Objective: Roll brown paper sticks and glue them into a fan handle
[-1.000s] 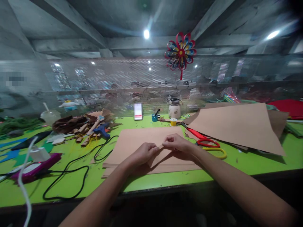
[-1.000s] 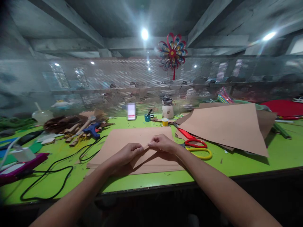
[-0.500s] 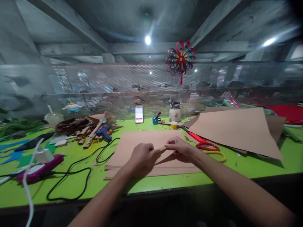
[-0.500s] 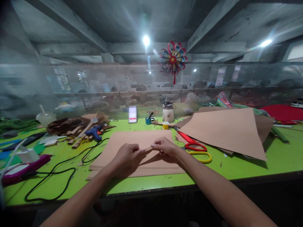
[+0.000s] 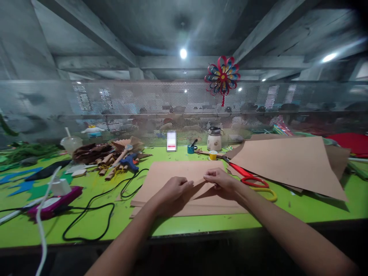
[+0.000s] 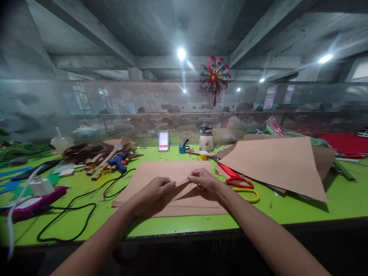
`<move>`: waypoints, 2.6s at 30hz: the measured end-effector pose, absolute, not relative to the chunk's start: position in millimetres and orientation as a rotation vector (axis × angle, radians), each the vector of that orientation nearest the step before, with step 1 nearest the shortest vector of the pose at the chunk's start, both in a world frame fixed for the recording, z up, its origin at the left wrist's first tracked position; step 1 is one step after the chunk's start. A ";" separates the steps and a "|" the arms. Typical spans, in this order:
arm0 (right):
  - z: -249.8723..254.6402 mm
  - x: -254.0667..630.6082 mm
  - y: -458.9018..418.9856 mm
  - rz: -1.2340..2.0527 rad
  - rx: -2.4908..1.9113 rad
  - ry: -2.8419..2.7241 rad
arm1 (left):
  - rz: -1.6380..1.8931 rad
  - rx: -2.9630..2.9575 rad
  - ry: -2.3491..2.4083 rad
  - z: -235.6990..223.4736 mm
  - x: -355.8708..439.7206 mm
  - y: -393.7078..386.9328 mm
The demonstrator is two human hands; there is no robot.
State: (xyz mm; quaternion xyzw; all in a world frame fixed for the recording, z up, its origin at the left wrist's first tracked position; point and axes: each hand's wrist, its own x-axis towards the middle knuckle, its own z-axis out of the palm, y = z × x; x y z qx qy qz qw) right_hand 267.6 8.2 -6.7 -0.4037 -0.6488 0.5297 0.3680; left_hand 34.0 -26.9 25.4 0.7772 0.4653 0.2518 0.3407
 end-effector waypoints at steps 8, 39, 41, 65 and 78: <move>-10.5 273.6 15.4 1.324 -1.084 -1.648 | 0.617 1.686 0.951 27.8 35.7 -37.4; 6.1 251.9 -39.4 1.785 -0.834 -1.513 | 0.725 1.980 1.111 33.5 30.2 -17.0; 9.6 251.2 -41.6 1.786 -0.812 -1.495 | 0.772 1.943 1.141 30.6 29.7 -13.8; 15.0 255.6 -23.1 1.485 -0.795 -1.553 | 1.034 1.593 0.976 24.3 29.9 -2.8; 16.6 251.1 -24.9 1.172 -0.488 -1.938 | 0.769 1.185 0.609 10.8 41.2 -10.6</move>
